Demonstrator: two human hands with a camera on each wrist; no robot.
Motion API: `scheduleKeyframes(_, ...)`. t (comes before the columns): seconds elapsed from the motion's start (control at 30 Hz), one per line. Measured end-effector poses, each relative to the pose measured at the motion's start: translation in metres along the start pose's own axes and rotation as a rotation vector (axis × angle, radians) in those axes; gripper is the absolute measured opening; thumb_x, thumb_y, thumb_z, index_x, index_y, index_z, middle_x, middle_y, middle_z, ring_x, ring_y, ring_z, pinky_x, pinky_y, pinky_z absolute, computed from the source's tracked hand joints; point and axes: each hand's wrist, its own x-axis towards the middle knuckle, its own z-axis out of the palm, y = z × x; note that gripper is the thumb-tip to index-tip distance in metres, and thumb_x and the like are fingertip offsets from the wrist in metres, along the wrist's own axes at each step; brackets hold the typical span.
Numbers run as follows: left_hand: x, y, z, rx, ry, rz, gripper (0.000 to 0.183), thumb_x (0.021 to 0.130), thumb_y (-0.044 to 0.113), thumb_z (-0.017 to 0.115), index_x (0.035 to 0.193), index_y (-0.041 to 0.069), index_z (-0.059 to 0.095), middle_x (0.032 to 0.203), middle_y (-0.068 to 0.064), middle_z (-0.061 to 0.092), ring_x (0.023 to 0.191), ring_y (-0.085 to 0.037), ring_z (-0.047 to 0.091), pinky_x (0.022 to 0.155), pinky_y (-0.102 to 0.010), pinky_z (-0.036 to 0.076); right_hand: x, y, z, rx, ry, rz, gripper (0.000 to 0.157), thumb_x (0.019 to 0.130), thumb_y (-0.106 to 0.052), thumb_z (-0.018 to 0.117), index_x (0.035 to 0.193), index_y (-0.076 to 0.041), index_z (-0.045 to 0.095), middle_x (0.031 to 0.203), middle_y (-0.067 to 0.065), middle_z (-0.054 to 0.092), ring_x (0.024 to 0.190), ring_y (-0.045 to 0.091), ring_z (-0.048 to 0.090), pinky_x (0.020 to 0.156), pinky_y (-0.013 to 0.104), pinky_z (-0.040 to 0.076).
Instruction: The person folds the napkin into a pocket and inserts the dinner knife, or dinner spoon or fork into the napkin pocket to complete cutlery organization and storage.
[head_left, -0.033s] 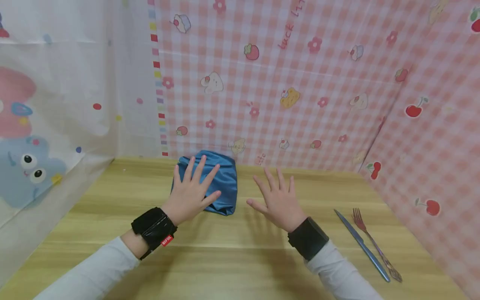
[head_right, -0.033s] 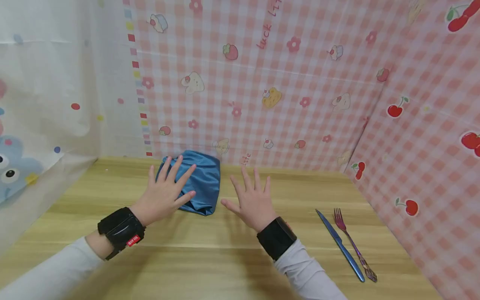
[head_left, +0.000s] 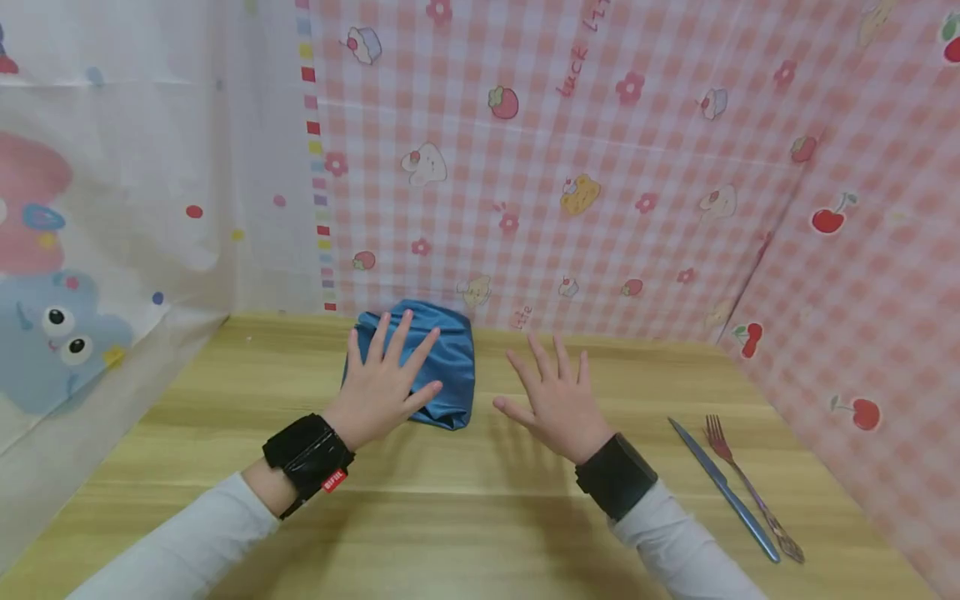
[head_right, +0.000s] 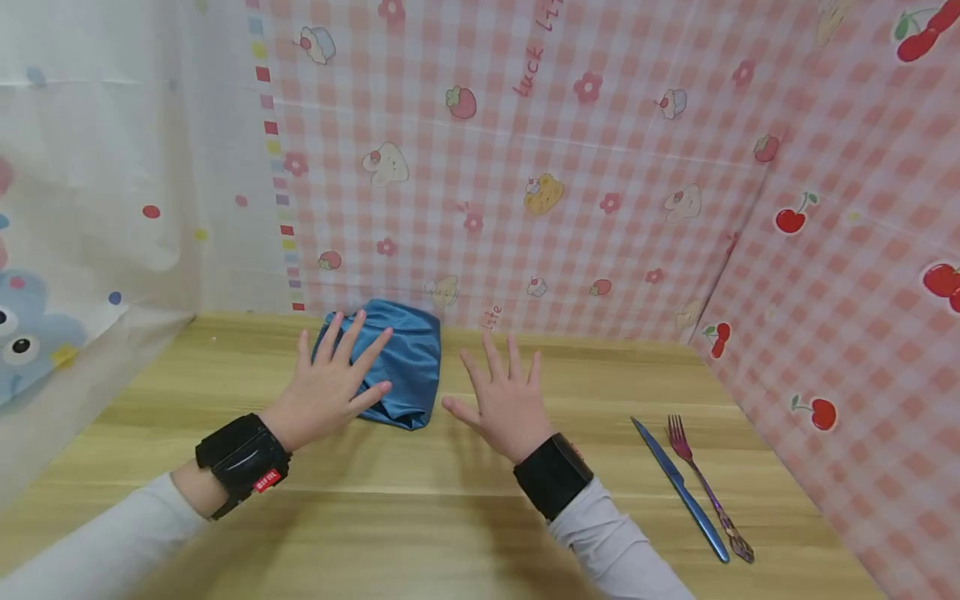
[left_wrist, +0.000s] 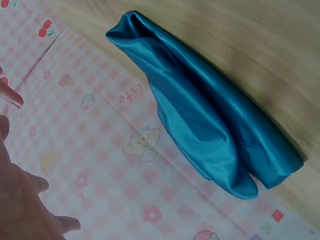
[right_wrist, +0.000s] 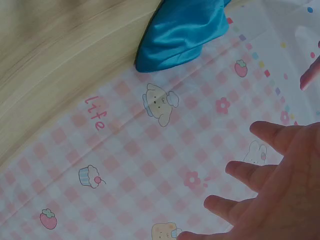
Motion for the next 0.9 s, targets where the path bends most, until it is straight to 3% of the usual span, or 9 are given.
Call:
scheduleKeyframes(0.43, 0.000, 0.000, 0.000, -0.010, -0.034, -0.011, 0.069, 0.091, 0.057, 0.040, 0.148, 0.024, 0.018, 0.154, -0.018, 0.011, 0.140, -0.043, 0.009, 0.102, -0.071, 0.009, 0.002, 0.001, 0.003, 0.017, 0.013, -0.005, 0.067, 0.088, -0.061, 0.042, 0.143, -0.023, 0.034, 0.153, 0.013, 0.020, 0.140, 0.042, 0.014, 0.103, 0.069, 0.016)
scheduleKeyframes(0.67, -0.004, -0.003, 0.005, -0.059, -0.050, -0.054, 0.068, 0.090, 0.053, 0.045, 0.147, 0.021, 0.023, 0.152, -0.020, 0.017, 0.139, -0.044, 0.014, 0.100, -0.072, 0.013, 0.005, -0.007, 0.013, 0.039, -0.065, -0.023, 0.062, 0.090, -0.055, 0.044, 0.142, -0.023, 0.033, 0.150, 0.015, 0.025, 0.136, 0.044, 0.022, 0.103, 0.066, 0.021)
scheduleKeyframes(0.9, -0.004, -0.019, 0.016, -0.105, -0.215, -0.123, 0.064, 0.092, 0.043, 0.048, 0.145, 0.014, 0.027, 0.149, -0.023, 0.024, 0.136, -0.047, 0.021, 0.098, -0.072, 0.019, 0.024, -0.024, 0.036, 0.100, -0.160, -0.108, 0.055, 0.091, -0.044, 0.050, 0.140, -0.023, 0.036, 0.147, 0.013, 0.031, 0.135, 0.043, 0.025, 0.103, 0.064, 0.024)
